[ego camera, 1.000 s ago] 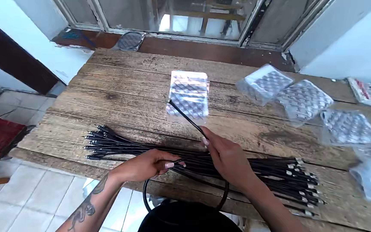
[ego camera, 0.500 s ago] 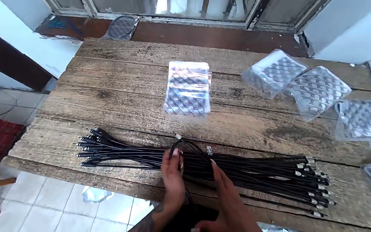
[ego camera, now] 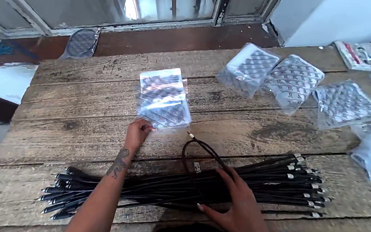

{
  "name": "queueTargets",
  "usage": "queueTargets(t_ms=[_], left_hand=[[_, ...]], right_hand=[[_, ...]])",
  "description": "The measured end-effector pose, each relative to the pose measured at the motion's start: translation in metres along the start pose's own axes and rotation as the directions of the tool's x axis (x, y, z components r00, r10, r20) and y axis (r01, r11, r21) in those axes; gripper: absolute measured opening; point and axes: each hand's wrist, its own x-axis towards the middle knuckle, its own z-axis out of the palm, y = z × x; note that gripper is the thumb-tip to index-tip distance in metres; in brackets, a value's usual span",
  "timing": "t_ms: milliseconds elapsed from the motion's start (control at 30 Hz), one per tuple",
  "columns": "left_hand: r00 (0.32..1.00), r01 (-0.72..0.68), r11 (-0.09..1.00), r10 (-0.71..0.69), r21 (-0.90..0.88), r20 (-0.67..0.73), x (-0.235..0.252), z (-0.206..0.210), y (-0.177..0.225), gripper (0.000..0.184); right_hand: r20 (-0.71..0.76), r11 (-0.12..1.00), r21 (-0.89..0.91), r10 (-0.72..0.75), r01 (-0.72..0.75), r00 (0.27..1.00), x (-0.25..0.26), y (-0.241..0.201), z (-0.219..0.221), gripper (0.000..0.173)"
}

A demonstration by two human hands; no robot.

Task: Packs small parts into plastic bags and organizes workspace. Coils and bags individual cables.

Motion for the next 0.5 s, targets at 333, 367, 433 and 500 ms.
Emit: queueTargets(t_ms=[333,367,433,500], left_hand=[[0.96,-0.273,0.882,0.278,0.384,0.044,-0.061,-0.021,0.017,0.02],[0.954,-0.278,0.843,0.297,0.461,0.033,-0.077,-0.019,0.021,0.027],[0.922,-0.305,0.759,0.387,0.575,-0.021,-0.109,-0.011,0.044,0.038],[0.891,-0.327,0.769,0.445,0.549,-0.093,-0.132,-0.002,0.077,0.038]], right_hand=[[0.26,0.984,-0.104,-0.113,0.144,0.959,0.001,-0.041,-0.026,0.104],[0.275,0.977,-0.098,-0.156,0.189,0.949,0.001,-0.046,-0.023,0.102],[0.206,0.963,-0.08,-0.236,0.257,0.95,0.008,-0.049,-0.008,0.098],[0.11,0.977,-0.01,-0.209,0.212,0.972,0.022,-0.046,0.009,0.092]])
